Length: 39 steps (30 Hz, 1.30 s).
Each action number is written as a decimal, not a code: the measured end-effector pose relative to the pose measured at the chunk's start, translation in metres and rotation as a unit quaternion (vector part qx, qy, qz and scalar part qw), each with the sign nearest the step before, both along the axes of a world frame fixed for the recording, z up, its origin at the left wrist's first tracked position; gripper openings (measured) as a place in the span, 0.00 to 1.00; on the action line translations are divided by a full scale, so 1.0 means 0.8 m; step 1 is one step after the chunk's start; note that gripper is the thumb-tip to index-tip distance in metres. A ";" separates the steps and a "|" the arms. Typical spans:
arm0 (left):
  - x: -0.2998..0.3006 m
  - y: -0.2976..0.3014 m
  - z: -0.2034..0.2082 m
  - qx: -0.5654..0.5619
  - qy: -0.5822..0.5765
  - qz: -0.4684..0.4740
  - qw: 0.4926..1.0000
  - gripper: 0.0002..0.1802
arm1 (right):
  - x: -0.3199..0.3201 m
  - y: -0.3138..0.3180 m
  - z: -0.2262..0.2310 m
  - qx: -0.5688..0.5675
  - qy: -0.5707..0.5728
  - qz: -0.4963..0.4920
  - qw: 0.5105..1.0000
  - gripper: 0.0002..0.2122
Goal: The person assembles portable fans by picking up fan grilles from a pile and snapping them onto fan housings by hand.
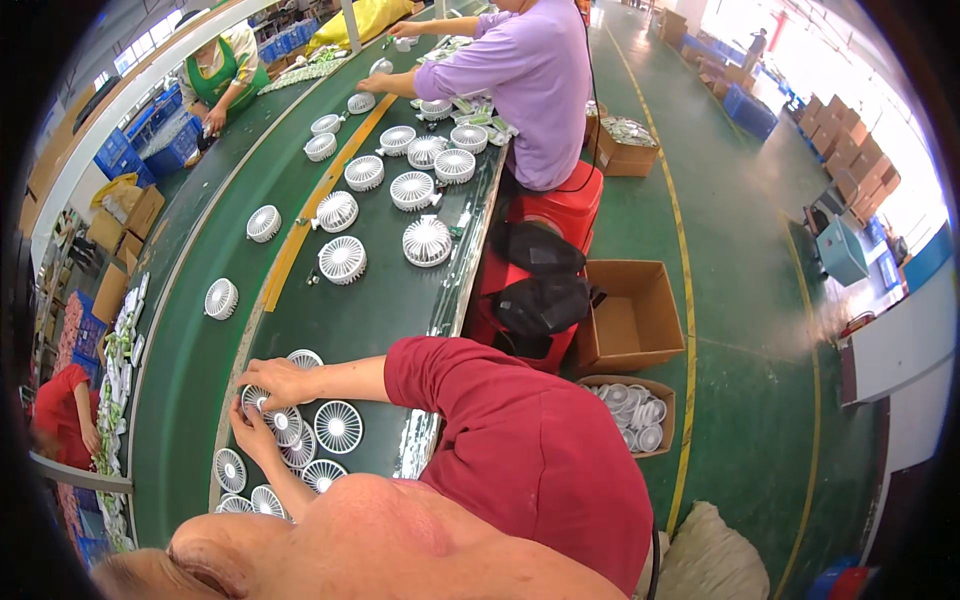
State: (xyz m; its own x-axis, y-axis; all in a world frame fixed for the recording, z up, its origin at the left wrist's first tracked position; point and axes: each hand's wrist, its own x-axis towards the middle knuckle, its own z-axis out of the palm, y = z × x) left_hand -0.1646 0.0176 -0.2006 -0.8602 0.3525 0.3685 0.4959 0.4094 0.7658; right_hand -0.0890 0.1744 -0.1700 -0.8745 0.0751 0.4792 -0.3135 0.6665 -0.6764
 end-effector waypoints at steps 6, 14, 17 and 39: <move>-0.023 -0.004 -0.017 0.134 -0.093 -0.078 0.984 0.21 | -0.002 0.002 0.002 -0.046 0.050 -0.003 0.998 0.25; -0.002 0.005 0.007 0.091 -0.144 -0.144 0.975 0.21 | -0.005 0.012 0.005 -0.181 0.132 -0.042 0.974 0.17; -0.003 0.008 0.004 0.146 -0.170 -0.158 0.962 0.21 | -0.009 0.015 0.005 -0.266 0.117 -0.039 0.956 0.14; -0.032 0.008 -0.034 0.176 -0.096 -0.097 0.975 0.17 | -0.031 0.010 -0.020 -0.018 0.037 0.105 0.994 0.18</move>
State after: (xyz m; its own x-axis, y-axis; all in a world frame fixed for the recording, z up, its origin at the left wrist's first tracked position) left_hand -0.1905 0.0237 -0.2282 -0.8553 0.3959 0.3342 0.3707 0.0169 0.9286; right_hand -0.1138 0.1827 -0.1859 -0.8355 -0.0863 0.5426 -0.4922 0.5566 -0.6693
